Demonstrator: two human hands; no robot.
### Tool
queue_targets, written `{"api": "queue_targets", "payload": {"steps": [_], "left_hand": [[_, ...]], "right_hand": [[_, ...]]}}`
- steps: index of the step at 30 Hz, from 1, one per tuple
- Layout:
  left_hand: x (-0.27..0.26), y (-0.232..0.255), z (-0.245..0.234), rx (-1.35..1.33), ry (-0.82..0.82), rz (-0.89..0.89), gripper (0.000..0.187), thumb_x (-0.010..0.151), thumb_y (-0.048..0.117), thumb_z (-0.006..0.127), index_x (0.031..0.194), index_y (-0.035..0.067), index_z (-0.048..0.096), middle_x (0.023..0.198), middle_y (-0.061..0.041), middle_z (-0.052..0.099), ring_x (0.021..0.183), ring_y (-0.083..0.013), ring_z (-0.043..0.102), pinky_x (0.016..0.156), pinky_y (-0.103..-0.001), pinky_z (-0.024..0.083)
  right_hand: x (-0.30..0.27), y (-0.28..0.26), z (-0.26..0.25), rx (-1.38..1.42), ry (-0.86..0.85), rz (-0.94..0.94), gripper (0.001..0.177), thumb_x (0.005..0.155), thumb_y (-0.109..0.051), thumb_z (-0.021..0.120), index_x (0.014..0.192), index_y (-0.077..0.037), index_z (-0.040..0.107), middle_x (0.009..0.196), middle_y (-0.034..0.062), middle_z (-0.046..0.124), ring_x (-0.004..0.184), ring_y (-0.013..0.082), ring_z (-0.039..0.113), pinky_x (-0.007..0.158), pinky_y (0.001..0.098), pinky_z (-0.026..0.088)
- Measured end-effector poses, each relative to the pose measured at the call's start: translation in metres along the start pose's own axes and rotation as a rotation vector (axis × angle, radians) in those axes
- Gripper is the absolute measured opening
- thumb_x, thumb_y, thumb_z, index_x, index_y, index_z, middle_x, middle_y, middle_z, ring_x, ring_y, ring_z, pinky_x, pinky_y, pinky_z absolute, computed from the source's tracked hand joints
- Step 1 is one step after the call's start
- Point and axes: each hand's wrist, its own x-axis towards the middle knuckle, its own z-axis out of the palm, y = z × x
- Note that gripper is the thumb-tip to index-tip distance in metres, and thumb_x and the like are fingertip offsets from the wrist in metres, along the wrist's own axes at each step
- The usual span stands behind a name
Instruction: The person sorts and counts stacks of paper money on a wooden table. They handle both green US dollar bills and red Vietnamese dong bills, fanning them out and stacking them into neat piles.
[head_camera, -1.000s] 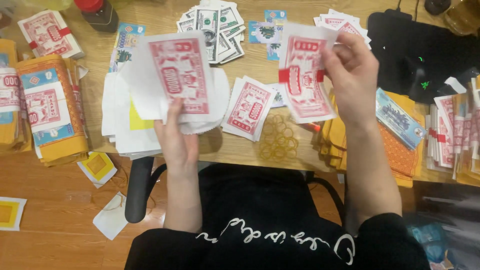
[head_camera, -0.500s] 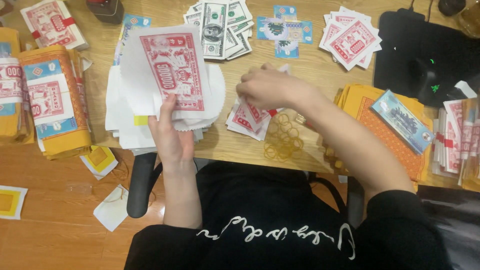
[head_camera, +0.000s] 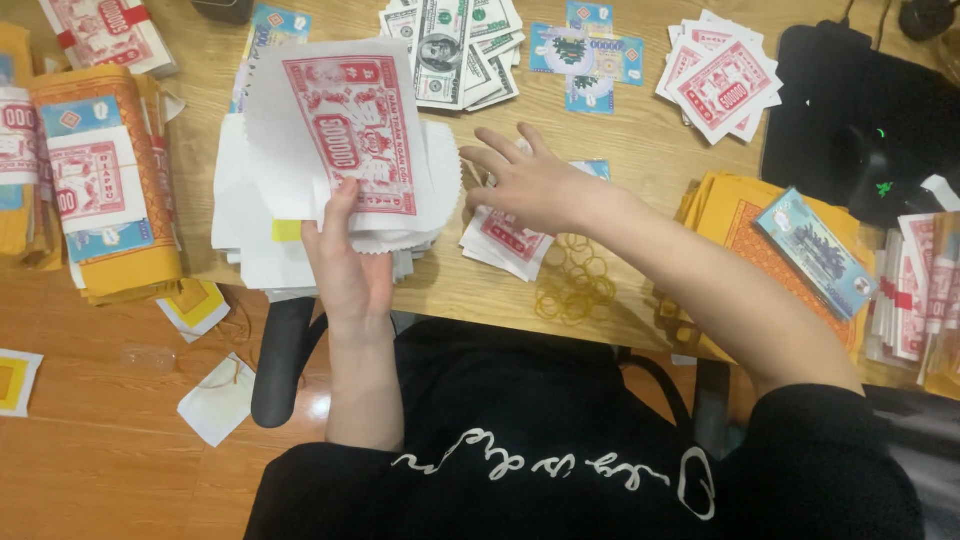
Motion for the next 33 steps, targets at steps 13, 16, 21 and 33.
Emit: {"api": "queue_targets", "payload": {"steps": [13, 16, 21, 33], "left_hand": [[-0.004, 0.003, 0.01, -0.009, 0.052, 0.019, 0.051, 0.082, 0.008, 0.074, 0.124, -0.001, 0.046, 0.114, -0.016, 0.058, 0.108, -0.0262, 0.056, 0.098, -0.051, 0.045], [-0.01, 0.009, 0.018, 0.044, 0.099, 0.007, 0.036, 0.078, 0.008, 0.07, 0.111, -0.004, 0.064, 0.103, -0.012, 0.07, 0.096, -0.022, 0.067, 0.088, -0.035, 0.057], [-0.011, 0.005, 0.021, 0.051, 0.135, -0.016, 0.038, 0.077, 0.007, 0.07, 0.113, -0.003, 0.064, 0.103, -0.012, 0.07, 0.095, -0.0216, 0.068, 0.086, -0.036, 0.058], [-0.009, -0.003, 0.02, 0.057, 0.165, -0.009, 0.046, 0.073, 0.006, 0.072, 0.118, 0.0, 0.062, 0.108, -0.01, 0.069, 0.099, -0.0211, 0.066, 0.089, -0.036, 0.057]], "right_hand": [[-0.05, 0.04, -0.057, 0.609, 0.031, 0.234, 0.012, 0.09, -0.026, 0.067, 0.095, -0.016, 0.064, 0.086, 0.0006, 0.072, 0.083, 0.0209, 0.063, 0.083, 0.0415, 0.036], [-0.072, 0.048, -0.064, 0.708, 0.123, 0.419, 0.008, 0.095, -0.019, 0.061, 0.097, -0.012, 0.063, 0.09, 0.0036, 0.07, 0.08, 0.0195, 0.061, 0.065, 0.0338, 0.043], [-0.078, 0.055, -0.022, 0.615, 0.241, 0.42, 0.02, 0.095, -0.023, 0.066, 0.107, -0.008, 0.058, 0.099, 0.0063, 0.071, 0.086, 0.0259, 0.067, 0.072, 0.0383, 0.047], [-0.058, 0.074, 0.018, 1.31, 1.18, 0.474, 0.021, 0.095, -0.005, 0.06, 0.115, -0.004, 0.058, 0.112, 0.0094, 0.067, 0.106, 0.0233, 0.065, 0.09, 0.0381, 0.058]]}}
